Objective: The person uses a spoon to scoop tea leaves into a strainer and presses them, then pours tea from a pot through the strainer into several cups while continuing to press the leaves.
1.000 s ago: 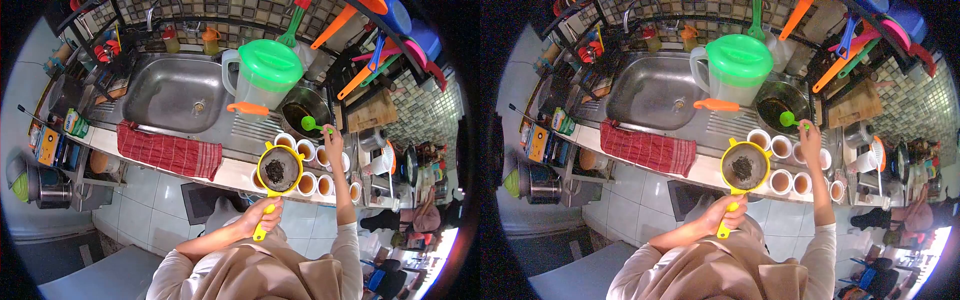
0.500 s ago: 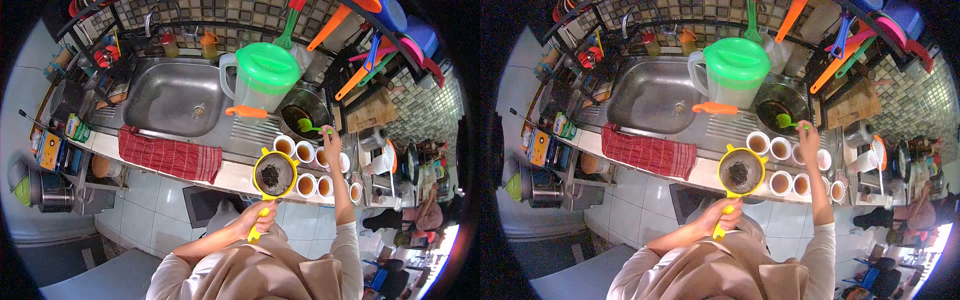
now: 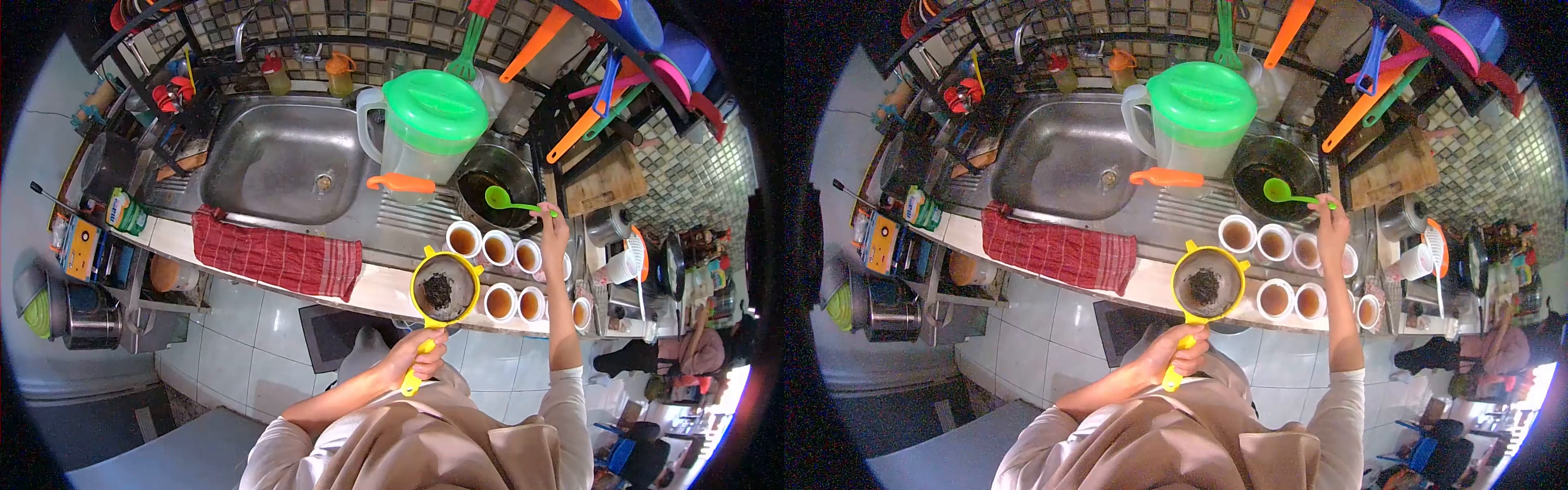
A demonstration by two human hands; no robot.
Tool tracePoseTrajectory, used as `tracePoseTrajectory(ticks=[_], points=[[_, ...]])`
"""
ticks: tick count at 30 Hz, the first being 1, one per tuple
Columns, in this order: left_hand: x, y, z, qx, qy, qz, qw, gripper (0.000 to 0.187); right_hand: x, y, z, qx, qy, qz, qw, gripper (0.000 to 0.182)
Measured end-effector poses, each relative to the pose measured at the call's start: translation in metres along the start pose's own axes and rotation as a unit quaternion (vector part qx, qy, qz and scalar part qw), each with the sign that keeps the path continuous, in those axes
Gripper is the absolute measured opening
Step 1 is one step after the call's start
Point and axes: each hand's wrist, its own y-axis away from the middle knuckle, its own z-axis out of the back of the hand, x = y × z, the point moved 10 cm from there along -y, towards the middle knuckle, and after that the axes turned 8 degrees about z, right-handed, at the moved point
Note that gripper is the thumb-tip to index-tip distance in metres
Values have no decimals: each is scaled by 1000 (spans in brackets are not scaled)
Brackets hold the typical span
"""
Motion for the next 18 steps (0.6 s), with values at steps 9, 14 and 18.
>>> tracePoseTrajectory(ticks=[9,14,18], points=[[-1,-2,12,-5,24,7,1000,22,47,2,17,-13,-60,5,998,23],[-2,0,17,2,38,13,999,22,73,9,25,-10,-81,11,997,20],[1,-2,21,3,31,24,999,23,104,23,25,-4,-108,-10,994,18]])
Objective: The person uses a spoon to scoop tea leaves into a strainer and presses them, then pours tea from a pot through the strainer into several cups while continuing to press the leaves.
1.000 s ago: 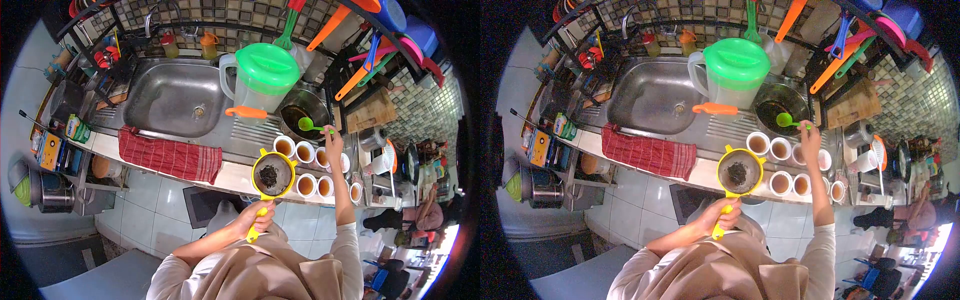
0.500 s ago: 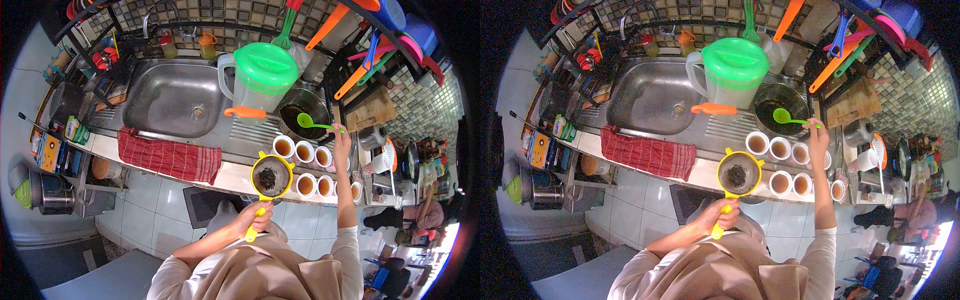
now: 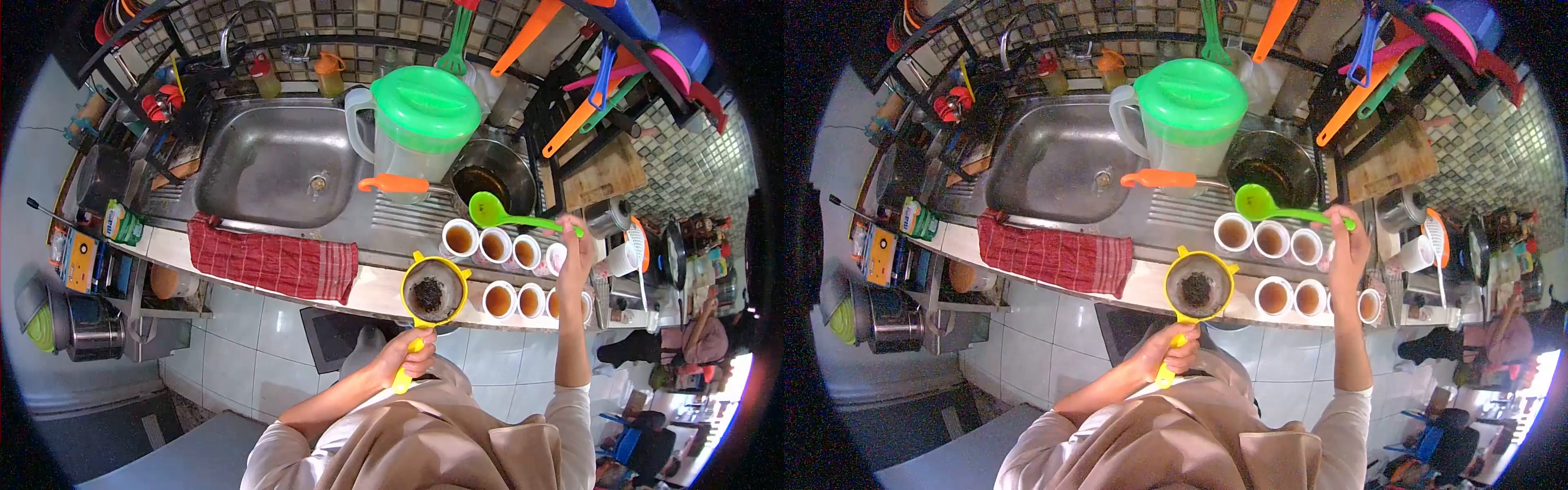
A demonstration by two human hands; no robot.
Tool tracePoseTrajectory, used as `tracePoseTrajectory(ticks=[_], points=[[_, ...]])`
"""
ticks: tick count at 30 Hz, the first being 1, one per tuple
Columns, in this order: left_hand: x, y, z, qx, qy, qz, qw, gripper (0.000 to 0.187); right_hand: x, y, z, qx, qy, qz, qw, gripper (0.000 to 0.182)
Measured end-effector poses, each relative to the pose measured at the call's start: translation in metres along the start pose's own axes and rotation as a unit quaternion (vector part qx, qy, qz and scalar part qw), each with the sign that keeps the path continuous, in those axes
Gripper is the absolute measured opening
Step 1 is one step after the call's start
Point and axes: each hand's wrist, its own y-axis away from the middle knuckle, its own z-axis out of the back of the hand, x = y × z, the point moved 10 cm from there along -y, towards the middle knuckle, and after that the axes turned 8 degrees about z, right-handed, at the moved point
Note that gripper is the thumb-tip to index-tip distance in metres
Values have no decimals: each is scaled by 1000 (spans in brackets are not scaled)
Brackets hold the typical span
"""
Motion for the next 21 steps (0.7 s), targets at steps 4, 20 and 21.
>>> tracePoseTrajectory(ticks=[4,20,21], points=[[1,1,1,-10,-4,2,1000,23,4,18,2,25,0,0,1000,19],[6,3,7,1,26,3,1000,22,59,77,-69,275,52,201,939,10],[6,4,7,1,27,4,1000,22,66,82,-73,287,66,242,924,9]])
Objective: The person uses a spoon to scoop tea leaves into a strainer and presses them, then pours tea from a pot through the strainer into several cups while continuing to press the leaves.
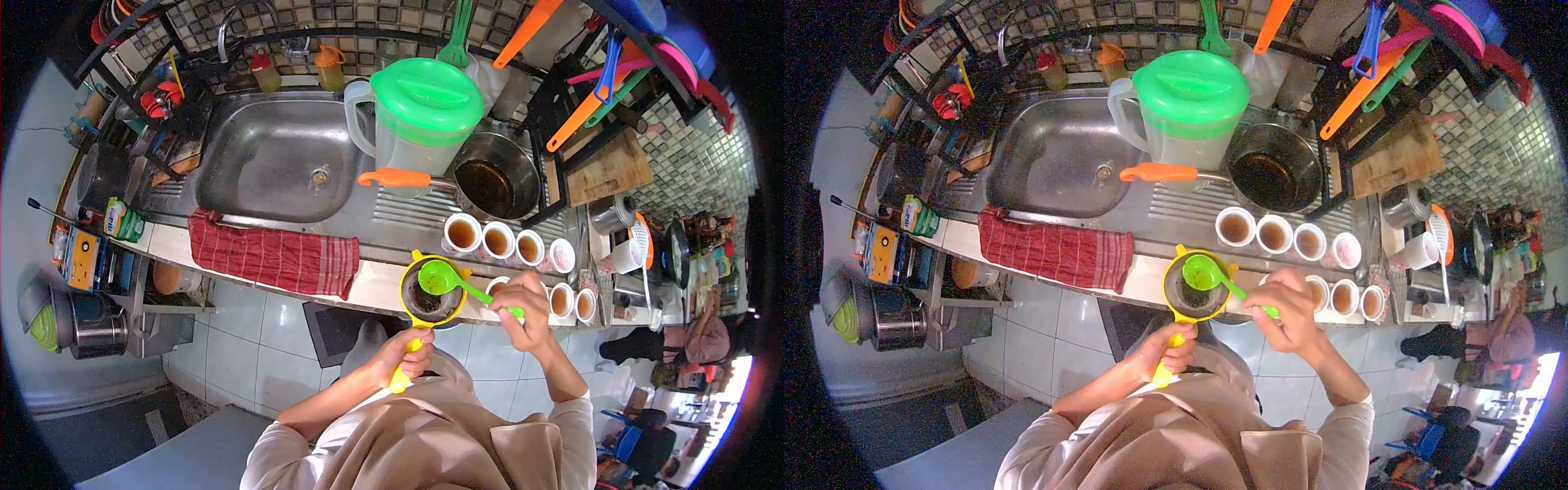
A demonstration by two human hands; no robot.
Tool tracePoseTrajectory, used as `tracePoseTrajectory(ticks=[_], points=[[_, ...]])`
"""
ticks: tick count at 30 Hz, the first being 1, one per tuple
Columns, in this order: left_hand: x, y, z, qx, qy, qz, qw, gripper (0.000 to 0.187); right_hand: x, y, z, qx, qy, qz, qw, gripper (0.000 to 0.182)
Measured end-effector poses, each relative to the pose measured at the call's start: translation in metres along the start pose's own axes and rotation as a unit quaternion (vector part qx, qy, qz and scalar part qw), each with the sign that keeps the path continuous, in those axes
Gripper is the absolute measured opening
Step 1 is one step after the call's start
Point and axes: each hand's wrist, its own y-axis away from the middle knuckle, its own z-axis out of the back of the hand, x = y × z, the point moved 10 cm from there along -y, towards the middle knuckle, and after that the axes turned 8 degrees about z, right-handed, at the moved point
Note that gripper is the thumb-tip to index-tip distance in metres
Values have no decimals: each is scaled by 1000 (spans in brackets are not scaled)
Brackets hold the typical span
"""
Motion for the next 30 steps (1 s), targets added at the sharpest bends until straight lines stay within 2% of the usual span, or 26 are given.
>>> tracePoseTrajectory(ticks=[2,3,5,8,12,14,15,17,18,19,21,22,23,25,26,30], points=[[-1,1,-1,-1,-5,-3,1000,22,19,-3,-8,47,64,81,994,11],[-1,1,-2,-1,-4,-2,1000,22,22,-4,-8,47,63,81,994,11],[-2,2,-4,-5,1,-3,1000,21,47,-2,-22,113,113,181,970,16],[-1,2,-2,-9,-2,-1,1000,22,60,2,-28,126,127,217,960,18],[-1,0,0,-6,-9,-2,1000,22,57,3,-27,113,106,211,965,14],[-1,0,0,-6,-12,-2,1000,22,38,1,-21,68,18,149,986,8],[-1,0,0,-6,-12,-2,1000,22,35,0,-22,68,18,149,986,8],[1,-1,2,0,1,2,1000,22,9,-3,-16,22,-37,51,998,7],[2,-1,1,-1,1,3,1000,22,-5,-3,-16,-3,-66,-1,998,16],[1,-1,-1,0,5,4,1000,22,-6,-5,-18,-4,-66,-1,998,16],[-1,0,-2,1,8,2,1000,22,-27,-6,-8,-105,-106,-102,984,25],[-1,0,-3,8,15,6,1000,22,-30,-9,-10,-112,-121,-113,980,33],[0,0,-4,16,21,10,1000,22,-30,-12,-15,-111,-122,-112,980,33],[0,-1,-4,10,21,8,1000,23,-41,-11,-31,-171,-347,-140,911,36],[1,-1,-3,4,20,8,1000,23,-42,-12,-41,-168,-405,-169,883,37],[2,-2,-1,-3,20,6,1000,23,-48,-10,-57,-174,-478,-170,844,37]])
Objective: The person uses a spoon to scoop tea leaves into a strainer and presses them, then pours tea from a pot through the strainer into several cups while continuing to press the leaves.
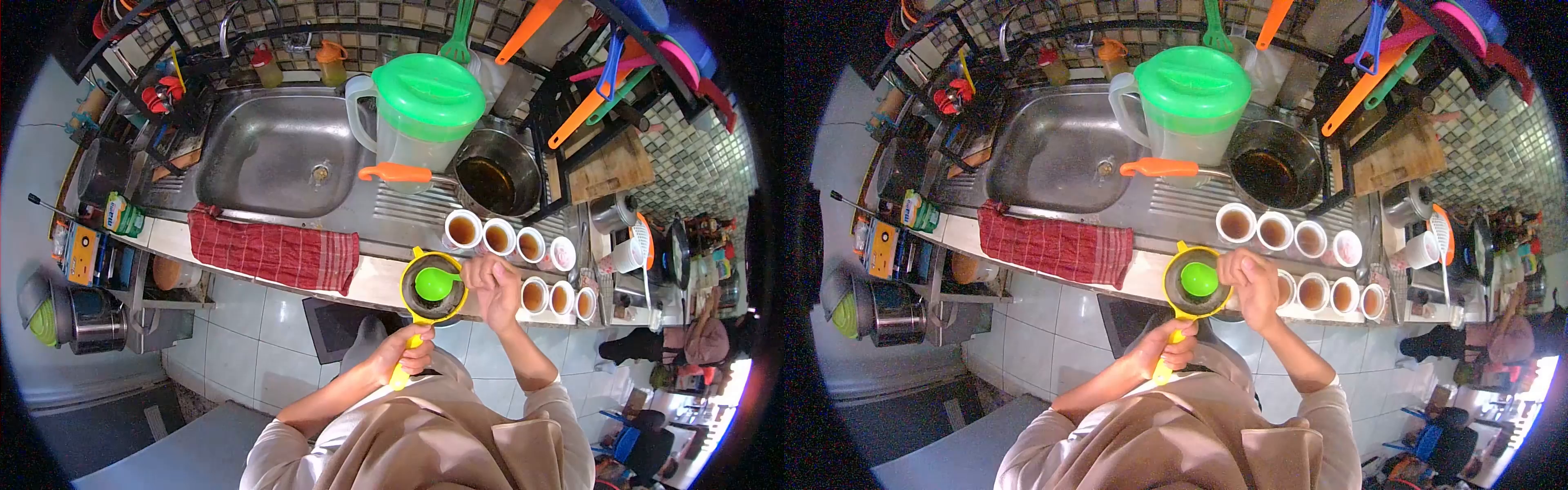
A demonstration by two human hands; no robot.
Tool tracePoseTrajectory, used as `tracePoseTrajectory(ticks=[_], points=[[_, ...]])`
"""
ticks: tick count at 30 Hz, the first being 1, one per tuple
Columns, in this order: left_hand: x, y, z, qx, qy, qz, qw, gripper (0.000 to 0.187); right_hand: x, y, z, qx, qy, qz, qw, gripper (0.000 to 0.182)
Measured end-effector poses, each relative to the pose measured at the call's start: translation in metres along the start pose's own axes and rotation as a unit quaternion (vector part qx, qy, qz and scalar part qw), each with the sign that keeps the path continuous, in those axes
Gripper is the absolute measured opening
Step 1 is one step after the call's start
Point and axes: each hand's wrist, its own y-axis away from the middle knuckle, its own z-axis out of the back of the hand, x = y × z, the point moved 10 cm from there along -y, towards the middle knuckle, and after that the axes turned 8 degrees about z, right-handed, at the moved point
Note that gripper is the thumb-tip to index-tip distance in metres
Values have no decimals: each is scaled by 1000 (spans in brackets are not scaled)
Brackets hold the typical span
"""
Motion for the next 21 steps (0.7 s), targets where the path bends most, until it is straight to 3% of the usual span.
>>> tracePoseTrajectory(ticks=[5,12,21], points=[[2,-1,1,10,14,5,1000,21,-14,-1,-1,-14,-53,12,998,41],[1,-1,2,-5,10,-3,1000,21,-16,-2,-18,-13,-13,31,999,44],[2,0,3,-3,6,12,1000,21,4,10,-17,-6,-8,152,988,43]])
